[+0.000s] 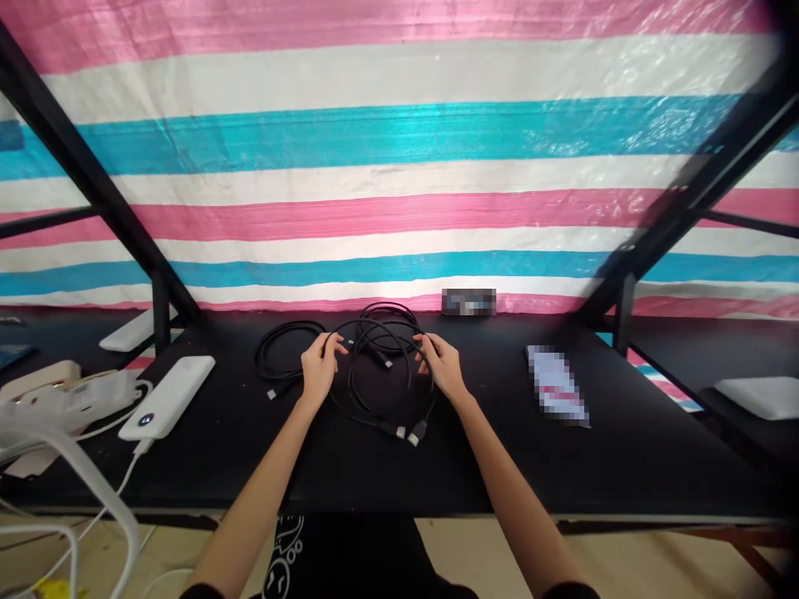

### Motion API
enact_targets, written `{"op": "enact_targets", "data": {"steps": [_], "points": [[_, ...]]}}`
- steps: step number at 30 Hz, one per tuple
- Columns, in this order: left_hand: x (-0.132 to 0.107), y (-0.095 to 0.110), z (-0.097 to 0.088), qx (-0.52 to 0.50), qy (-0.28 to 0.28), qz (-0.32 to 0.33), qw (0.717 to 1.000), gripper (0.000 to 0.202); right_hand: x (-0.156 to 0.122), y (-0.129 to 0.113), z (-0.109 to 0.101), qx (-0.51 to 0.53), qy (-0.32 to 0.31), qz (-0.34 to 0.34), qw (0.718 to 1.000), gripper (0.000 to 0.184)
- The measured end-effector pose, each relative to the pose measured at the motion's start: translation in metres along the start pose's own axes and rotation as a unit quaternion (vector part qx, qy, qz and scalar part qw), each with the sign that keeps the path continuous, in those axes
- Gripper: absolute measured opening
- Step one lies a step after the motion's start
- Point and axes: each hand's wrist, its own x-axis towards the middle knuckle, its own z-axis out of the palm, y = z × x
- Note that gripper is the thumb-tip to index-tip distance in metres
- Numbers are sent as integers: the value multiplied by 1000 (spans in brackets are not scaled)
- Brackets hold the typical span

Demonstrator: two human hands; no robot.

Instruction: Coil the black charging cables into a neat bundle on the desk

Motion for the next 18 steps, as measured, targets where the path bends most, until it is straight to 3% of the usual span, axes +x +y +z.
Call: {"op": "enact_targets", "data": {"steps": [3,9,11,15,18], "points": [[2,1,1,-139,37,-31,989,28,3,-1,-5,36,23,7,999,43],[5,14,-8,-361,82,-111,922,30,2,-15,-11,99,72,0,993,38],[5,18,-10,-382,81,-131,911,29,-1,-20,-10,99,68,2,993,36],[5,18,-11,-368,86,-145,914,30,-7,-25,-4,105,34,25,994,33],[5,12,-10,-389,46,-201,898,29,-10,-23,-1,96,16,41,994,30]]}}
